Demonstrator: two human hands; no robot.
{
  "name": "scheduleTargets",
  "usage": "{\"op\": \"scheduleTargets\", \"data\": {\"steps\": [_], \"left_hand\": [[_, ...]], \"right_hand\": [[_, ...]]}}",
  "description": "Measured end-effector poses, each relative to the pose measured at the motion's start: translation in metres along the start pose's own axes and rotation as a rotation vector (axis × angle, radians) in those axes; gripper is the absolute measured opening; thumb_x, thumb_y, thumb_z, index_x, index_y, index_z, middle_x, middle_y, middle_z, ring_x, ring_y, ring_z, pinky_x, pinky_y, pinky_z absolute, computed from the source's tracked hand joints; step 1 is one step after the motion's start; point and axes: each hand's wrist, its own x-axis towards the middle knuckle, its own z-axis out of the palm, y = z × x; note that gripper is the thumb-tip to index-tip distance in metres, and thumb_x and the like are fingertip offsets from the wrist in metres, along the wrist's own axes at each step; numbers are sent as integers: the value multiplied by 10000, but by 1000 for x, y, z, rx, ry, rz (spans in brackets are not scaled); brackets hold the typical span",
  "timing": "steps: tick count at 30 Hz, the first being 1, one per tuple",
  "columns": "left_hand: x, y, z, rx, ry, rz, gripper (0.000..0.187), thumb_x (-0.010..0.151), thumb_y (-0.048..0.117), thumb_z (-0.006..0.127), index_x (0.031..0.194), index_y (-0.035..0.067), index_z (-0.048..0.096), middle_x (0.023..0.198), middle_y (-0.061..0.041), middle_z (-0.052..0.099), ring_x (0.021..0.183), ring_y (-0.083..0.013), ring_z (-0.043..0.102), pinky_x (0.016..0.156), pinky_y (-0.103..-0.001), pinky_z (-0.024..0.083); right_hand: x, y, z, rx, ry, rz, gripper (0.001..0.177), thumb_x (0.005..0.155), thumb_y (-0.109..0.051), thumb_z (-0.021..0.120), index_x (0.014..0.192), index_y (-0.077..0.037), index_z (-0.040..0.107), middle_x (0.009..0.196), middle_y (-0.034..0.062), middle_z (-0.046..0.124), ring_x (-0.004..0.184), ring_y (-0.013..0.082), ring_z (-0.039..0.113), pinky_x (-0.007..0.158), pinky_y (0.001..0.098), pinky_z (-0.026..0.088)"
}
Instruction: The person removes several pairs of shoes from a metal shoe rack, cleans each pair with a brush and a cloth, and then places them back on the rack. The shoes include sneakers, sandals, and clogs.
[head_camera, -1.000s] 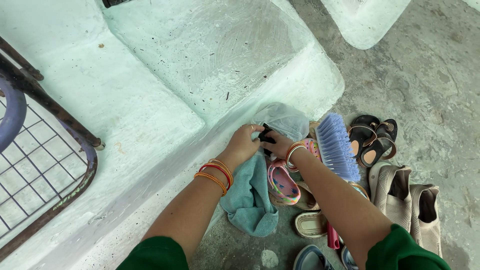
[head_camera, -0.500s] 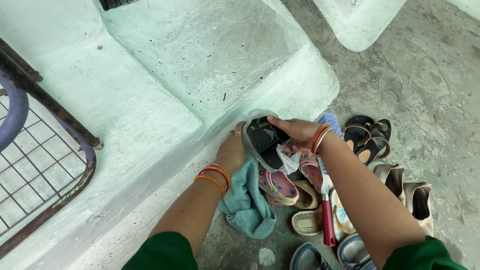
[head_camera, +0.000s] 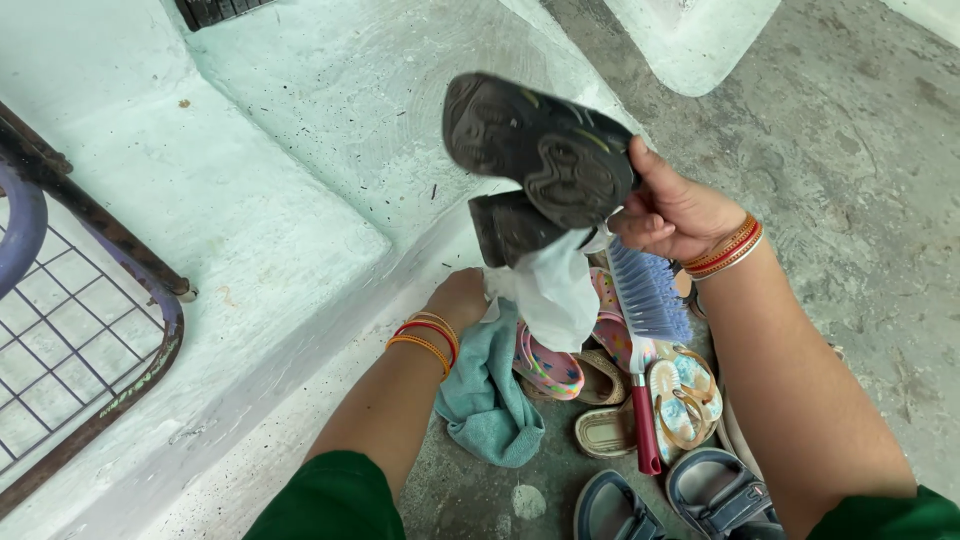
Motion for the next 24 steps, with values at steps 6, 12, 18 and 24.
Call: {"op": "scheduleTargets", "data": {"steps": [6, 12, 18, 24], "left_hand": [[-23, 23, 11, 666, 3, 165, 316, 976, 152, 575, 1280, 102, 647, 1342, -115, 665, 1216, -311, 655, 1004, -469, 536], [-6, 32, -19, -710, -272, -306, 675, 1012, 523, 416, 1499, 56, 417, 1421, -241, 570, 1191, -407, 654, 940, -529, 551], [-60, 125, -60, -1038, -504, 27, 1171, 778, 321, 789, 1585, 256, -56, 1579, -208, 248, 1173, -319, 616, 948, -503, 600], [36, 83, 47, -951, -88, 2, 175, 932, 37, 675, 1067, -67, 719, 877, -147, 752, 700, -197, 761, 649, -334, 660]], "right_hand": [[20, -4, 62, 109, 356, -290, 452, 924, -534, 749, 1068, -122, 631, 941, -13, 637, 697, 68, 563, 538, 154, 429], [20, -12, 58, 52, 570, -396, 473, 875, -496, 800, 1095, -124, 609, 961, 3, 664, 729, 89, 613, 603, 206, 506], [30, 1, 57, -3, 593, -394, 509, 888, -515, 786, 1112, -100, 594, 935, 31, 655, 736, 111, 646, 596, 225, 519], [24, -1, 76, -19, 603, -466, 459, 917, -459, 751, 1154, -98, 595, 976, 64, 688, 744, 147, 701, 612, 260, 539]]}}
